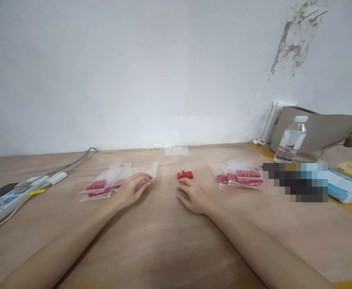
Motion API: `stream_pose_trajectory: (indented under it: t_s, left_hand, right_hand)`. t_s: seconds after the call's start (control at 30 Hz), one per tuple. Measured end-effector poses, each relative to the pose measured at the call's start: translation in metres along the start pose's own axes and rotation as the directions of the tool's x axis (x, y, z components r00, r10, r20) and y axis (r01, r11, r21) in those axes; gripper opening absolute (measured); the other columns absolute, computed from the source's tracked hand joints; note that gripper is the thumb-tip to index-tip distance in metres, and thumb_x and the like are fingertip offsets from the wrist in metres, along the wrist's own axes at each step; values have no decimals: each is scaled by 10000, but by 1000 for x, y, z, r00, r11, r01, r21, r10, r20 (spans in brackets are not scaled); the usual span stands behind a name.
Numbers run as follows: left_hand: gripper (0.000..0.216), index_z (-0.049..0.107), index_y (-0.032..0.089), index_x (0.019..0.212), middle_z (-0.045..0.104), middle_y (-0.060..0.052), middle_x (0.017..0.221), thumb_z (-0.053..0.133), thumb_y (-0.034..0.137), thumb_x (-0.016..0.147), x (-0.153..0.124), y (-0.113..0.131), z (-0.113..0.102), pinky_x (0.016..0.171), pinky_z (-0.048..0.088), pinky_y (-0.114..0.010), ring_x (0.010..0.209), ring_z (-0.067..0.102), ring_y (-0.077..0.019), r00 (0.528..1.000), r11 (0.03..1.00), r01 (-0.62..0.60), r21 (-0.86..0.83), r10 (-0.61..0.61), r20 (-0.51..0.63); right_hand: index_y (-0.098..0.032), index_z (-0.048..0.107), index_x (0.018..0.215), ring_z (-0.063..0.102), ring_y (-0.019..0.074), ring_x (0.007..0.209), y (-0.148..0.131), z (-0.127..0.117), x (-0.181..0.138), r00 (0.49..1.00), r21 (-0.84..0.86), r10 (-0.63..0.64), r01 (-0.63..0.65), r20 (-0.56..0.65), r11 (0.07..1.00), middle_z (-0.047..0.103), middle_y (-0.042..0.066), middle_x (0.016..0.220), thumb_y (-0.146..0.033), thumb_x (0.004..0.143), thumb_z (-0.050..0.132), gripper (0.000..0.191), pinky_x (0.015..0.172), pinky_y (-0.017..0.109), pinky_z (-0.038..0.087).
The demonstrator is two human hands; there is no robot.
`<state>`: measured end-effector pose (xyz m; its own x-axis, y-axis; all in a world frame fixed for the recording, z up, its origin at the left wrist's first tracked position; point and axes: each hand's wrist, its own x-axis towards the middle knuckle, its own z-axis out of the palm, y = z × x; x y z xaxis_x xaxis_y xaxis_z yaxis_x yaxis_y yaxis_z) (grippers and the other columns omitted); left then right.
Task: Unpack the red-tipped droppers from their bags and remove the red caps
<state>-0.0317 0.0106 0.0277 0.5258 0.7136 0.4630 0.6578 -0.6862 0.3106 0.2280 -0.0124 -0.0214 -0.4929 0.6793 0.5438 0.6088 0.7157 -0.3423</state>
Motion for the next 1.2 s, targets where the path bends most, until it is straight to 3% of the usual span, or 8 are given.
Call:
stream_pose_trajectory:
  t_s: [0.13, 0.23, 0.33, 0.43, 0.6, 0.83, 1.0, 1.2]
  left_hand:
    - [198, 560, 210, 938, 562, -56, 1053, 495, 343, 806, -3, 9, 27, 883, 395, -334, 996, 510, -198, 999, 998, -52, 27, 52, -4]
    - [237, 540, 200, 961, 567, -63, 1015, 499, 371, 802, -10, 1, 24, 839, 421, -329, 964, 522, -202, 999, 998, -32, 58, 32, 5]
    - [209, 554, 197, 938, 593, -58, 944, 397, 315, 864, -18, -9, 15, 773, 443, -311, 879, 557, -184, 994, 993, -70, 91, 63, 85]
    - [236, 579, 203, 946, 601, -56, 1006, 366, 282, 883, -21, -12, 14, 815, 436, -313, 927, 560, -179, 992, 992, -104, 71, 98, 84]
    - [203, 632, 189, 756, 626, -48, 987, 467, 275, 835, -11, -5, 23, 868, 432, -323, 967, 558, -177, 999, 987, 40, -154, -43, -17]
    - [94, 656, 163, 630, 615, -77, 1016, 617, 221, 693, -1, -3, 34, 792, 469, -337, 913, 589, -209, 961, 880, 253, -402, -276, 0]
    - [58, 657, 158, 599, 613, -85, 1014, 670, 202, 635, -2, -8, 37, 793, 457, -345, 893, 594, -212, 945, 821, 288, -493, -326, 9]
    - [77, 644, 155, 575, 621, -87, 1003, 711, 194, 582, -3, -12, 40, 812, 442, -366, 898, 593, -222, 939, 784, 292, -547, -343, 9]
  right_hand:
    - [-176, 560, 1057, 486, 209, 1072, -1, -1, 0, 1000, -14, -8, 8, -4, 1000, 509, 118, 1137, -241, 802, 479, 276, 899, 378, 424]
    - [-170, 569, 1038, 488, 205, 1066, -3, -2, 1, 1000, -12, 1, -1, -1, 1000, 510, 116, 1131, -238, 797, 484, 265, 890, 362, 432]
    - [-171, 575, 1016, 490, 199, 1060, -3, -3, 0, 1000, 1, 6, -6, 2, 1000, 504, 114, 1135, -226, 794, 483, 247, 883, 353, 436]
    - [-179, 573, 1018, 497, 196, 1039, -2, -2, -1, 1000, 4, -6, 6, -13, 1000, 509, 110, 1120, -228, 794, 483, 246, 875, 353, 435]
    - [-208, 572, 1027, 517, 190, 936, -8, 9, 7, 992, -40, -96, 93, -79, 995, 568, 80, 983, -208, 799, 472, 248, 825, 356, 434]
    - [-228, 612, 980, 498, 167, 873, -14, 31, 36, 969, -100, -203, 190, -139, 977, 554, 68, 948, -129, 792, 454, 265, 742, 314, 418]
    - [-211, 647, 881, 488, 139, 753, -7, 40, 47, 926, -137, -282, 254, -250, 957, 563, 47, 807, -97, 765, 481, 232, 667, 276, 386]
    - [-236, 671, 776, 453, 123, 696, -9, 39, 47, 907, -206, -317, 267, -276, 942, 556, 21, 743, -100, 737, 525, 203, 639, 260, 329]
